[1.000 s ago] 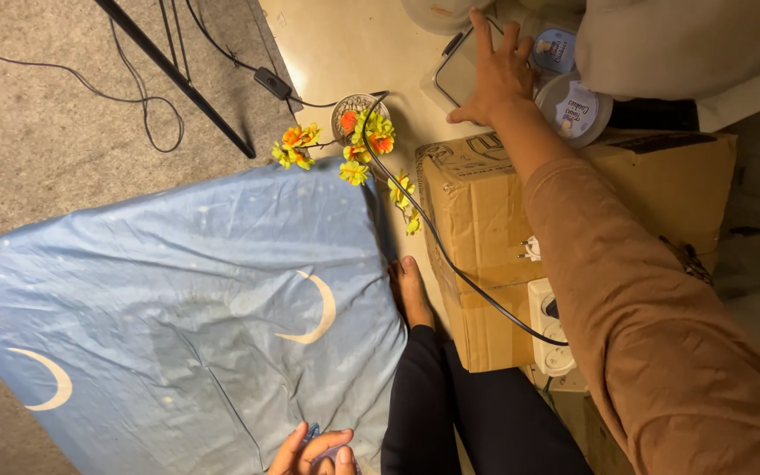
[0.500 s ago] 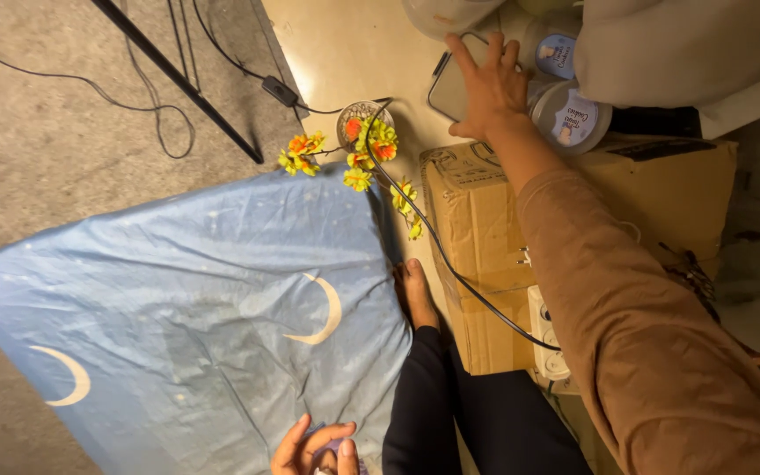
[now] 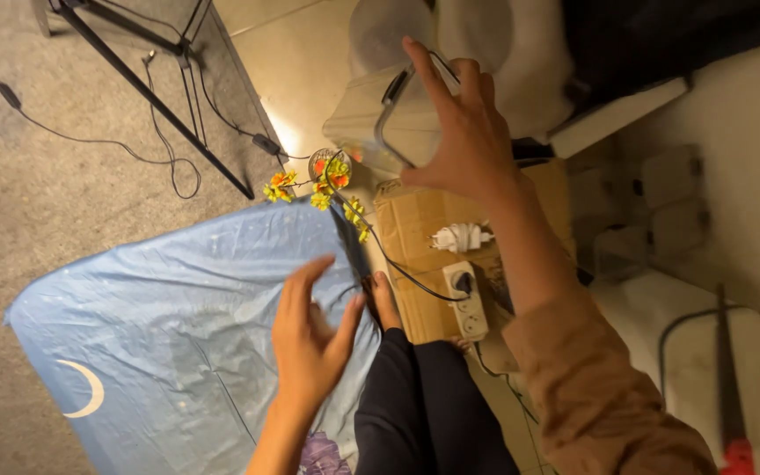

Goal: Tidying up and organizing various household items, including winding a power cord and arranging plastic containers on a cardboard-covered surface.

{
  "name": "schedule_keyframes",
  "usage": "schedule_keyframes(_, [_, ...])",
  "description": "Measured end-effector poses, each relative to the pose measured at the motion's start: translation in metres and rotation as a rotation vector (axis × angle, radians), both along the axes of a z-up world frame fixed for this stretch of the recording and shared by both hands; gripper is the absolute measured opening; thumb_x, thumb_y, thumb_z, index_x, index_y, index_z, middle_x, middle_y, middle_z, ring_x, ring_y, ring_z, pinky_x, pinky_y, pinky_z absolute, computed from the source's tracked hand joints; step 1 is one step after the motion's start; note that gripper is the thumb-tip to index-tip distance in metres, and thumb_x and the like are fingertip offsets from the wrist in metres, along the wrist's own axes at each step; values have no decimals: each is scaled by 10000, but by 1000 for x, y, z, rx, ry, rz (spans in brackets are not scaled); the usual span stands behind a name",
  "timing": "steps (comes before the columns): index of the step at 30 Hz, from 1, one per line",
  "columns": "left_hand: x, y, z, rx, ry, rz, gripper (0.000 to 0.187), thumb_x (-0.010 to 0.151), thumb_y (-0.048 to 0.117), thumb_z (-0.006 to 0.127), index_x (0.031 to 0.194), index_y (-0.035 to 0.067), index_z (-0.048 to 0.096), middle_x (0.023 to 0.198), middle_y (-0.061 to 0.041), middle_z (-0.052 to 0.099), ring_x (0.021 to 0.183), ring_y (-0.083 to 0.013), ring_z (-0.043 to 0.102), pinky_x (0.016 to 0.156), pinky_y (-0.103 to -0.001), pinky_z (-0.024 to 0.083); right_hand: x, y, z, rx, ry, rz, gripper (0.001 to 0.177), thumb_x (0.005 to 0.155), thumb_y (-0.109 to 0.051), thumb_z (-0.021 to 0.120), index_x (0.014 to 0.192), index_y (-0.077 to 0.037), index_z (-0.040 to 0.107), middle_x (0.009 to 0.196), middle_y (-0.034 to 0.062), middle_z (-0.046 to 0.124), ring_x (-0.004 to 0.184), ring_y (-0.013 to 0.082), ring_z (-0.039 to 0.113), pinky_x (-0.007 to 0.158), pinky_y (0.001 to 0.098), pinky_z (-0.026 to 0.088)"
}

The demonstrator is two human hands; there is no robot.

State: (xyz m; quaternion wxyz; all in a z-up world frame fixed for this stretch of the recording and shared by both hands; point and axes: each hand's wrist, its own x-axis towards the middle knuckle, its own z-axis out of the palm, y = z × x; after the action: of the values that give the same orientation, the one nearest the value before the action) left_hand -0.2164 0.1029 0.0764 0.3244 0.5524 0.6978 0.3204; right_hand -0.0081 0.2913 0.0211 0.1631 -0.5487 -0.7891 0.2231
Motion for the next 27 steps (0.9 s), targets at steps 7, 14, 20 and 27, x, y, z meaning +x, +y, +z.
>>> schedule_keyframes(7, [63,52,31,249,-39,-153,457,971,133,746,1385,4,602,1337,-180,673,1222,-335,660,1021,-392,509,63,-31,113,5,-147,196,1450,406,-347,1010,1633,-297,239,1371,178,460,1176,398,497,947,530,520])
schedule_keyframes(14, [132,60,-20,-264,-290,55,307,943,245,779,1199,76,777,900,-98,777,636,-150,542,594,-300,416,114,-57,92,-40,-265,235,1465,385,-398,1012,1621,-282,233,1357,161,463,1236,385,477,934,539,488])
schedule_keyframes(20, [153,50,-64,-172,-332,-7,288,881,232,792,1125,80,766,960,-24,811,725,-58,690,653,-227,527,138,-79,52,-110,-281,180,1452,395,-377,999,1628,-297,235,1386,130,463,1281,356,467,970,517,484])
schedule_keyframes(27, [153,45,-78,-229,-246,0,281,855,213,797,1116,110,776,942,-21,815,674,-90,705,653,-253,541,139,-89,31,-77,-281,176,1465,379,-416,1003,1621,-272,239,1399,116,450,1287,339,456,996,517,451])
